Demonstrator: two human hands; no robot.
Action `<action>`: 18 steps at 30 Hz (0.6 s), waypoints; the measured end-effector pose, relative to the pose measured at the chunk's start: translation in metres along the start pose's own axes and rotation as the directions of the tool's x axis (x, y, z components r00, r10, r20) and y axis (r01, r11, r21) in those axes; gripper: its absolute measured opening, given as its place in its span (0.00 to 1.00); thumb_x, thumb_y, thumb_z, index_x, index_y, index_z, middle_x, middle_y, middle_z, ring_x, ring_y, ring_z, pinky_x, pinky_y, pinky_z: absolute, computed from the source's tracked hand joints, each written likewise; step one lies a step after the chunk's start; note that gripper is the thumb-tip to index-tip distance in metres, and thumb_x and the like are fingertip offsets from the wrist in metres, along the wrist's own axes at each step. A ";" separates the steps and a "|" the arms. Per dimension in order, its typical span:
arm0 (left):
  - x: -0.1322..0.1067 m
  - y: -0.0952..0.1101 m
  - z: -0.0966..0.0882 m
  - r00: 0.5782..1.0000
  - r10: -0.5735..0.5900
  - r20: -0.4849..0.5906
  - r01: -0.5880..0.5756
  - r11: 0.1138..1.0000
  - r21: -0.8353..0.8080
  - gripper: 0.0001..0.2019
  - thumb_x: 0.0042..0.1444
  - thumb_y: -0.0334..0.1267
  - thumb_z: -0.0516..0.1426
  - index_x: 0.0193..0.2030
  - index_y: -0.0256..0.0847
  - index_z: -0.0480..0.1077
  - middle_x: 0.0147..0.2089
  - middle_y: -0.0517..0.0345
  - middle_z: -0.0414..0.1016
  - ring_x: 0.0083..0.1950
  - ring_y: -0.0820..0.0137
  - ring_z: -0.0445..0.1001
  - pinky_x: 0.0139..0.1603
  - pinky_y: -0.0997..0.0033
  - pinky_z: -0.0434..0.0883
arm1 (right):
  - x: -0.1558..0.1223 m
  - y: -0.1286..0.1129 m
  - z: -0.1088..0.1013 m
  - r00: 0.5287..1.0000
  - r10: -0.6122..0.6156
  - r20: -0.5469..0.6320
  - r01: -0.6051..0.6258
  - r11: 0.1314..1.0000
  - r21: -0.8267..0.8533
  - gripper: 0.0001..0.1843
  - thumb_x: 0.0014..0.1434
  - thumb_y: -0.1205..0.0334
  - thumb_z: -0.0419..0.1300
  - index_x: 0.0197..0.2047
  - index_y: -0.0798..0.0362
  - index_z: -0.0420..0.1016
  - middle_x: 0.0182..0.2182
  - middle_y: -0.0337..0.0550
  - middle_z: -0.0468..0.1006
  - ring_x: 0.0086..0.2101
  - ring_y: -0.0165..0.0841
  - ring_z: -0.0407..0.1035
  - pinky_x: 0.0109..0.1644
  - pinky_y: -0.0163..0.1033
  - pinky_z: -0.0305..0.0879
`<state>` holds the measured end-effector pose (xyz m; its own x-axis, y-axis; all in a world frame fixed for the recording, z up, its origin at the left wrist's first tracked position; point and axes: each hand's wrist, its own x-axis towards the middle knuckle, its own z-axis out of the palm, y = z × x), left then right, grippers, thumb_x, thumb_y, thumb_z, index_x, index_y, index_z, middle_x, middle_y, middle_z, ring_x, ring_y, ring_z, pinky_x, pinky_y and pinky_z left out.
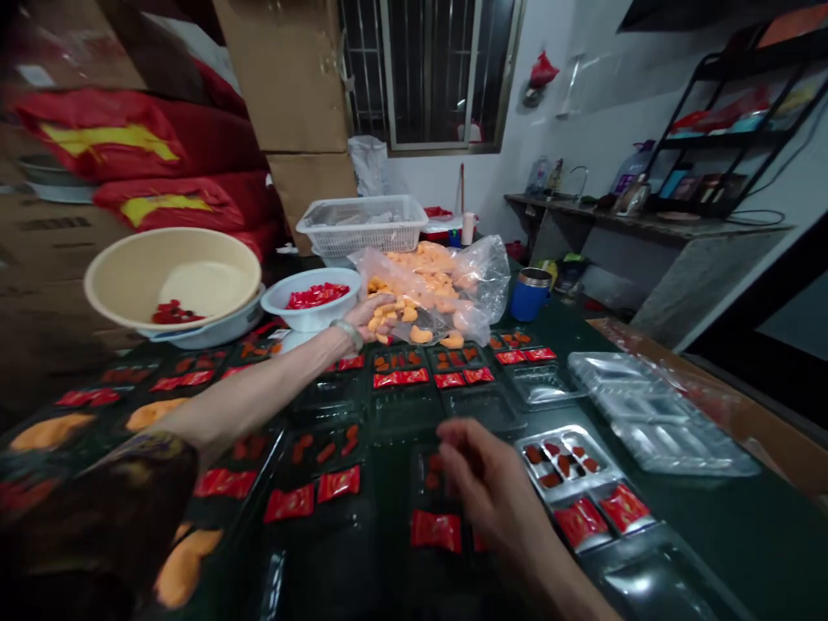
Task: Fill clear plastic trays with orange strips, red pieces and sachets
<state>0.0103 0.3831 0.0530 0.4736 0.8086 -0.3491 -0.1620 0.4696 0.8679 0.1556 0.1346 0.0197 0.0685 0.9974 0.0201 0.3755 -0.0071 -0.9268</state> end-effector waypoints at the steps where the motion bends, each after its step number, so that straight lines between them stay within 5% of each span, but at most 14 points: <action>1: -0.020 -0.005 -0.006 0.999 -0.027 0.026 0.027 1.000 -0.005 0.11 0.59 0.37 0.50 0.40 0.31 0.67 0.31 0.54 0.69 0.23 0.77 0.64 0.19 0.78 0.63 | 0.012 -0.005 0.011 1.000 0.029 -0.005 -0.028 0.995 0.099 0.19 0.56 0.48 0.52 0.43 0.54 0.67 0.22 0.36 0.70 0.18 0.27 0.64 0.19 0.31 0.61; 5: -0.097 -0.038 -0.026 0.960 -0.092 0.265 0.116 0.990 -0.078 0.05 0.51 0.34 0.55 0.34 0.36 0.65 0.27 0.55 0.68 0.18 0.79 0.60 0.12 0.83 0.51 | 0.057 -0.021 0.049 0.999 0.043 -0.023 -0.034 0.948 0.316 0.30 0.57 0.45 0.50 0.56 0.54 0.56 0.35 0.44 0.72 0.26 0.30 0.69 0.20 0.32 0.62; 8: -0.137 -0.057 -0.036 0.940 -0.105 0.324 0.158 0.977 -0.141 0.09 0.46 0.34 0.58 0.34 0.39 0.62 0.29 0.56 0.68 0.18 0.79 0.60 0.12 0.84 0.50 | 0.102 -0.013 0.062 0.995 -0.034 -0.097 0.031 0.999 -0.034 0.26 0.62 0.49 0.41 0.57 0.55 0.56 0.38 0.47 0.73 0.30 0.32 0.71 0.26 0.34 0.65; 10: -0.156 -0.058 -0.045 0.955 -0.096 0.282 0.155 0.969 -0.195 0.09 0.47 0.34 0.58 0.34 0.40 0.61 0.28 0.57 0.66 0.18 0.79 0.60 0.12 0.84 0.50 | 0.140 -0.001 0.062 0.980 -0.058 -0.188 -0.032 0.896 -0.443 0.21 0.63 0.56 0.40 0.53 0.56 0.63 0.41 0.51 0.73 0.38 0.35 0.70 0.38 0.37 0.67; 12: -0.175 -0.050 -0.057 0.973 -0.063 0.223 0.120 0.959 -0.255 0.08 0.48 0.33 0.58 0.34 0.40 0.62 0.29 0.57 0.66 0.19 0.79 0.60 0.13 0.85 0.51 | 0.181 0.012 0.060 0.968 -0.040 -0.249 -0.121 0.793 -0.598 0.19 0.62 0.60 0.44 0.51 0.58 0.67 0.48 0.58 0.69 0.47 0.42 0.66 0.48 0.43 0.62; 15: -0.205 -0.032 -0.083 0.996 0.014 0.086 0.012 0.953 -0.303 0.08 0.47 0.32 0.58 0.35 0.39 0.65 0.32 0.53 0.68 0.21 0.78 0.62 0.13 0.86 0.52 | 0.233 0.024 0.059 0.969 0.018 -0.248 -0.178 0.745 -0.642 0.19 0.58 0.59 0.54 0.49 0.63 0.69 0.51 0.66 0.66 0.52 0.51 0.60 0.52 0.52 0.57; 18: -0.232 -0.022 -0.116 0.991 0.085 -0.101 -0.110 0.954 -0.280 0.07 0.48 0.30 0.57 0.35 0.37 0.68 0.32 0.50 0.70 0.21 0.77 0.62 0.14 0.84 0.56 | 0.268 0.027 0.061 0.984 0.083 -0.159 -0.168 0.743 -0.648 0.18 0.51 0.60 0.63 0.43 0.64 0.72 0.44 0.63 0.71 0.48 0.50 0.64 0.50 0.53 0.59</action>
<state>-0.1969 0.2263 0.0743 0.3683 0.8773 -0.3077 -0.4489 0.4576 0.7675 0.1281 0.4060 -0.0227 0.2457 0.9693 0.0021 0.8662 -0.2186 -0.4494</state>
